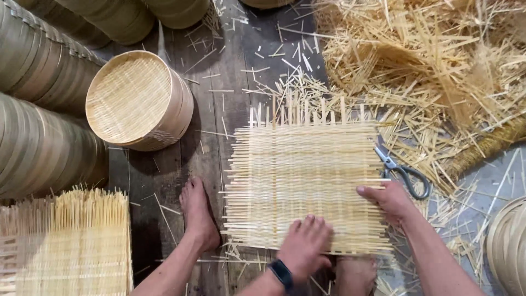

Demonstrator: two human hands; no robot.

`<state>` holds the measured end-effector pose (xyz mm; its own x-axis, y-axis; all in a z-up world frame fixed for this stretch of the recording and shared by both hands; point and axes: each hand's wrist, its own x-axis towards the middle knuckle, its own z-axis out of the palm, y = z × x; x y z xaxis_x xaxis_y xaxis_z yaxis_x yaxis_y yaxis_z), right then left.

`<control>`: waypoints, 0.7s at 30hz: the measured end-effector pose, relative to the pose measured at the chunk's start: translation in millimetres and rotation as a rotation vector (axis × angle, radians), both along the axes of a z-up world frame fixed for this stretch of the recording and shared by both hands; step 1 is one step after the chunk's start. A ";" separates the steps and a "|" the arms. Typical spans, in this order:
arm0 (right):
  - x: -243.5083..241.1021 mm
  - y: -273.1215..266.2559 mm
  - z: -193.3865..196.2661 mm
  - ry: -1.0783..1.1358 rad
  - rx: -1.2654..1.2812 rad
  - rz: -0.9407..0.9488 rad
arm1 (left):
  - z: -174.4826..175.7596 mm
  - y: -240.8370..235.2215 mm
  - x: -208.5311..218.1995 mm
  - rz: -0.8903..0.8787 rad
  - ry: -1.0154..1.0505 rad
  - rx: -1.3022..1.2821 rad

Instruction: The person sits on the floor assembling a round woven bamboo sieve. They lay a square woven bamboo mat over a round form, trim off the protruding strip ends with scissors, fold and press the mat edges, and fit a bent bamboo rim ring around the edge to shape the tray.

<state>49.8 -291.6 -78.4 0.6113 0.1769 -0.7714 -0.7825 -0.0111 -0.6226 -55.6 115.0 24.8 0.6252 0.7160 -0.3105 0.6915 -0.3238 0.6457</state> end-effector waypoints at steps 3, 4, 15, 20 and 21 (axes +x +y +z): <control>1.1 9.3 8.5 -0.095 -0.060 0.027 | -61.3 -45.8 -10.5 -0.346 0.025 0.280; 0.2 11.9 10.2 -0.096 -0.062 0.017 | -67.6 -49.7 -8.4 -0.356 0.021 0.279; -6.7 17.2 -0.9 -0.241 -0.293 0.095 | -40.0 -93.7 11.1 -0.927 0.069 0.409; -57.9 22.0 48.8 -0.759 -0.796 -0.004 | -32.2 -124.8 96.3 -1.384 -0.205 0.365; -66.0 21.0 56.0 -0.951 -0.912 0.087 | -23.0 -136.8 122.1 -1.503 -0.166 0.405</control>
